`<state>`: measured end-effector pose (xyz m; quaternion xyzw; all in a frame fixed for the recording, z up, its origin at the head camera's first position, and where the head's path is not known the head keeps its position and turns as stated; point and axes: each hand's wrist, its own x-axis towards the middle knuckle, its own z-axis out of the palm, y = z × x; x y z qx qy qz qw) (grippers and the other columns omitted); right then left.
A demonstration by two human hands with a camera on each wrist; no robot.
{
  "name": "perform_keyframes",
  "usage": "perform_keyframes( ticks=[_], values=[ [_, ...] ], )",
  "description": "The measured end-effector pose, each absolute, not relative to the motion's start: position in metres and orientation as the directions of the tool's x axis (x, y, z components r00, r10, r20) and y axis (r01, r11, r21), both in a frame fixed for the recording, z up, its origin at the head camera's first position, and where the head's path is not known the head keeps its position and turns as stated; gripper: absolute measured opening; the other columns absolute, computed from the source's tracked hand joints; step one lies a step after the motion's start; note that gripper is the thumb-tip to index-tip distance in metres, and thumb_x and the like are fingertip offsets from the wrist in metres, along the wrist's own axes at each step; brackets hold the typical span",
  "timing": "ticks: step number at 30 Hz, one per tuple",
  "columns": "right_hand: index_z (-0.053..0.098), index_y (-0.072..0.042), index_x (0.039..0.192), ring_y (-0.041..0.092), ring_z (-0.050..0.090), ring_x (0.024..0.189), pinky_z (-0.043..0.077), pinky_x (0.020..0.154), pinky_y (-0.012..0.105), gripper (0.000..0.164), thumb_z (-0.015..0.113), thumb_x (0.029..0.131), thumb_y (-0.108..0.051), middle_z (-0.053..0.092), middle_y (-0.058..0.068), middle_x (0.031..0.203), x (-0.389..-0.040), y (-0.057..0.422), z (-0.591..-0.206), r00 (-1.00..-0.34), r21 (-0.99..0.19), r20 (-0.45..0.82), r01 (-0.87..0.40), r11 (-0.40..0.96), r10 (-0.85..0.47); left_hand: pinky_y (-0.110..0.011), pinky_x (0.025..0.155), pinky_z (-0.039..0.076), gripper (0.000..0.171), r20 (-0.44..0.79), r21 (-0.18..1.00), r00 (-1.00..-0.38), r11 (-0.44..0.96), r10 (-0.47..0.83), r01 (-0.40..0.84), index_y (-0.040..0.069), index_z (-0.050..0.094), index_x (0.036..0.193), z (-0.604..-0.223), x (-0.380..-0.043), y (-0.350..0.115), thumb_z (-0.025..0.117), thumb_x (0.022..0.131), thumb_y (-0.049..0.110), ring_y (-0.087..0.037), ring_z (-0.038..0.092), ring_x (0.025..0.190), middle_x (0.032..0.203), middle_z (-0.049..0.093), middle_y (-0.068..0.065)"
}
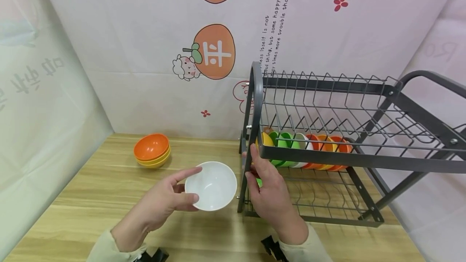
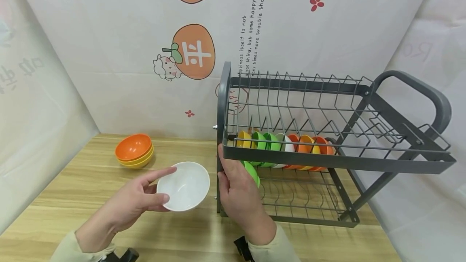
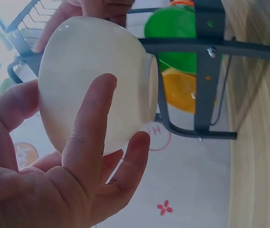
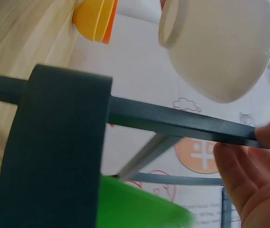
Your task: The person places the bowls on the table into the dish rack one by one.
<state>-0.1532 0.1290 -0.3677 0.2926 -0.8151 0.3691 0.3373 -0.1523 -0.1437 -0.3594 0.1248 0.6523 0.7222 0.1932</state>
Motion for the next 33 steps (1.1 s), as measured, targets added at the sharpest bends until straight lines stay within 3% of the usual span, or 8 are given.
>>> perform_keyframes(
  ticks=[3, 6, 10, 12, 16, 22, 33],
  values=[
    [0.055, -0.004, 0.134, 0.024, 0.059, 0.098, 0.06, 0.074, 0.029, 0.053, 0.067, 0.084, 0.009, 0.059, 0.012, 0.116, -0.143, 0.134, -0.362, -0.613, -0.444, 0.773, -0.706, 0.552, -0.162, -0.05, 0.084, 0.057, 0.075, -0.053, 0.992, -0.888, -0.077, 0.457, -0.099, -0.003, 0.037, 0.151, -0.355, -0.147, -0.143, 0.072, 0.084, -0.002, -0.034, 0.06, 0.103, 0.139, 0.04, -0.031],
    [0.064, -0.008, 0.112, 0.019, 0.06, 0.087, 0.058, 0.065, 0.026, 0.031, 0.068, 0.085, 0.004, 0.062, 0.002, 0.102, -0.126, 0.142, -0.353, -0.687, -0.566, 0.721, -0.657, 0.498, -0.088, -0.05, 0.084, 0.057, 0.074, -0.038, 0.993, -0.881, -0.077, 0.472, -0.085, -0.003, 0.038, 0.15, -0.351, -0.142, -0.141, 0.073, 0.084, -0.002, -0.035, 0.06, 0.105, 0.142, 0.039, -0.03],
    [0.064, -0.019, 0.119, 0.016, 0.066, 0.091, 0.059, 0.069, 0.029, 0.032, 0.073, 0.09, -0.008, 0.064, -0.003, 0.112, -0.105, 0.145, -0.342, -0.891, -0.816, 0.433, -0.452, 0.361, -0.138, -0.051, 0.083, 0.058, 0.073, -0.024, 0.994, -0.871, -0.08, 0.492, -0.072, -0.002, 0.041, 0.149, -0.347, -0.137, -0.138, 0.073, 0.084, -0.002, -0.034, 0.057, 0.111, 0.15, 0.034, -0.025],
    [0.059, -0.022, 0.131, 0.02, 0.066, 0.101, 0.06, 0.075, 0.032, 0.044, 0.074, 0.091, -0.015, 0.058, 0.002, 0.126, -0.098, 0.144, -0.338, -0.936, -0.89, 0.282, -0.338, 0.307, -0.212, -0.051, 0.083, 0.058, 0.072, -0.014, 0.994, -0.861, -0.09, 0.508, -0.069, -0.002, 0.041, 0.149, -0.344, -0.133, -0.137, 0.073, 0.084, -0.001, -0.034, 0.056, 0.112, 0.151, 0.032, -0.024],
    [0.047, -0.026, 0.145, 0.028, 0.063, 0.11, 0.059, 0.082, 0.035, 0.059, 0.073, 0.093, -0.018, 0.046, 0.009, 0.141, -0.093, 0.141, -0.335, -0.927, -0.946, 0.145, -0.232, 0.225, -0.346, -0.05, 0.083, 0.058, 0.071, 0.011, 0.992, -0.84, -0.111, 0.543, -0.059, -0.002, 0.04, 0.15, -0.341, -0.127, -0.133, 0.072, 0.086, 0.0, -0.034, 0.055, 0.113, 0.151, 0.033, -0.024],
    [0.04, -0.031, 0.151, 0.031, 0.063, 0.102, 0.058, 0.083, 0.037, 0.066, 0.071, 0.094, -0.018, 0.05, 0.017, 0.131, -0.093, 0.137, -0.337, -0.88, -0.989, 0.05, -0.11, 0.101, -0.472, -0.049, 0.084, 0.058, 0.069, -0.012, 0.991, -0.819, -0.101, 0.574, -0.085, 0.001, 0.043, 0.15, -0.336, -0.121, -0.127, 0.071, 0.087, 0.001, -0.034, 0.055, 0.111, 0.146, 0.041, -0.02],
    [0.031, -0.024, 0.155, 0.038, 0.058, 0.109, 0.057, 0.088, 0.042, 0.079, 0.075, 0.09, -0.018, 0.041, 0.023, 0.136, -0.1, 0.138, -0.349, -0.844, -0.996, 0.086, -0.057, -0.071, -0.529, -0.048, 0.083, 0.058, 0.069, -0.003, 0.988, -0.803, -0.124, 0.597, -0.096, 0.002, 0.044, 0.149, -0.334, -0.116, -0.118, 0.073, 0.087, 0.002, -0.035, 0.053, 0.112, 0.148, 0.038, -0.019]
  ],
)
